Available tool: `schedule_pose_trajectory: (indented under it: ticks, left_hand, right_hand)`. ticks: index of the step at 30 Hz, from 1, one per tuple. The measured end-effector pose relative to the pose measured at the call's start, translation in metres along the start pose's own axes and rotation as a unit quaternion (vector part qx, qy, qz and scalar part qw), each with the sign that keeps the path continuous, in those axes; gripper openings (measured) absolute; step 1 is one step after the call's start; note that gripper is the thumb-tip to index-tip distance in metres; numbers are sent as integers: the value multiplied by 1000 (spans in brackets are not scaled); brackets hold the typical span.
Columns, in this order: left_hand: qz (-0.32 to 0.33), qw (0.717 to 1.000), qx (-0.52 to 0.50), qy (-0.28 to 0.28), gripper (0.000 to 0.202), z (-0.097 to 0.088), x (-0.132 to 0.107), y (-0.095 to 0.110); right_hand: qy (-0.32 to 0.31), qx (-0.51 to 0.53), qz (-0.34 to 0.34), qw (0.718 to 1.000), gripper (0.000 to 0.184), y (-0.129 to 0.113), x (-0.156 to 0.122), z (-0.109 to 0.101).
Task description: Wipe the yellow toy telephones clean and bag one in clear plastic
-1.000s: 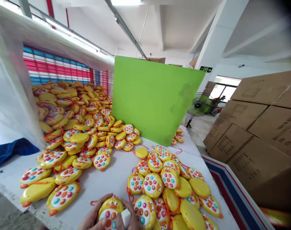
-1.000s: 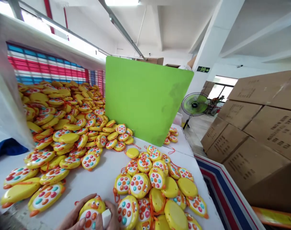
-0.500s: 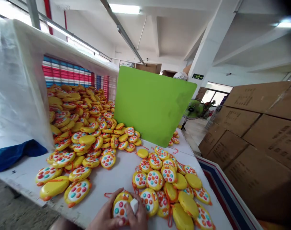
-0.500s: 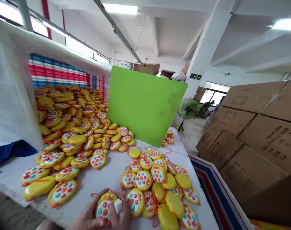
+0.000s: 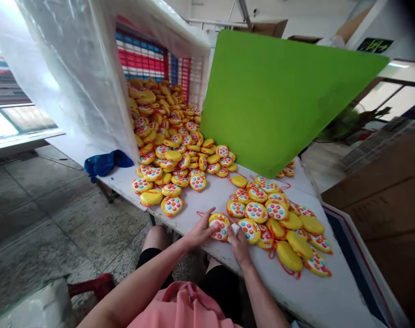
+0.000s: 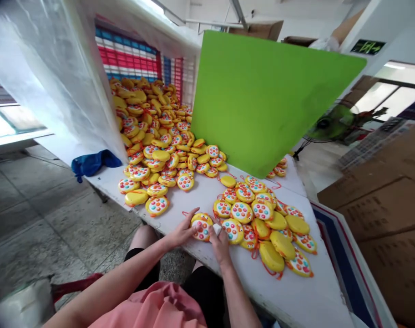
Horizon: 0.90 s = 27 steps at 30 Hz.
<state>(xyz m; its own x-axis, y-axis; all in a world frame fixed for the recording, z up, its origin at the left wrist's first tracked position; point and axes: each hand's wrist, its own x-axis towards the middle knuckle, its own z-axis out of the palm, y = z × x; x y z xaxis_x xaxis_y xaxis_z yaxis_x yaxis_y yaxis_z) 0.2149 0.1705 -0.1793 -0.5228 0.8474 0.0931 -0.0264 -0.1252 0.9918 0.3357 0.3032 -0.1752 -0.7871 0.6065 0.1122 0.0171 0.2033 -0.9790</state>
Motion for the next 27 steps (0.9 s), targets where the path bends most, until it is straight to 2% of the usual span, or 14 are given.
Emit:
schedule_pose_trajectory:
  ticks: [2,7,12,14,18,20,24,27]
  left_hand:
    - [-12,1000,-12,5,71,0,0,0]
    - [-32,996,-88,6,65,4,-1,4]
    - [-33,996,-88,12,60,3,-2,4]
    - [-36,995,-92,-6,68,2,-3,4]
    - [-35,990,-131,-49,107,4,-5,6]
    - [-34,989,-136,-45,110,4,-5,6]
    - [-25,992,-124,-17,98,4,-2,2]
    - [-20,995,-95,17,76,6,-6,2]
  right_hand:
    - [-14,-9,-8,1000,51,-3,-1,-1]
    - [-44,-30,-33,998,52,-9,-3,0]
    - [-45,-47,-41,997,55,-3,-3,0]
    - [-34,-58,-37,997,55,0,-3,-1]
    - [-13,-51,-26,998,54,3,-4,1]
    - [-10,-46,-25,999,54,0,-6,4]
    - [18,-76,-64,995,53,-23,-4,2]
    - [114,-174,-149,967,54,-49,12,-22]
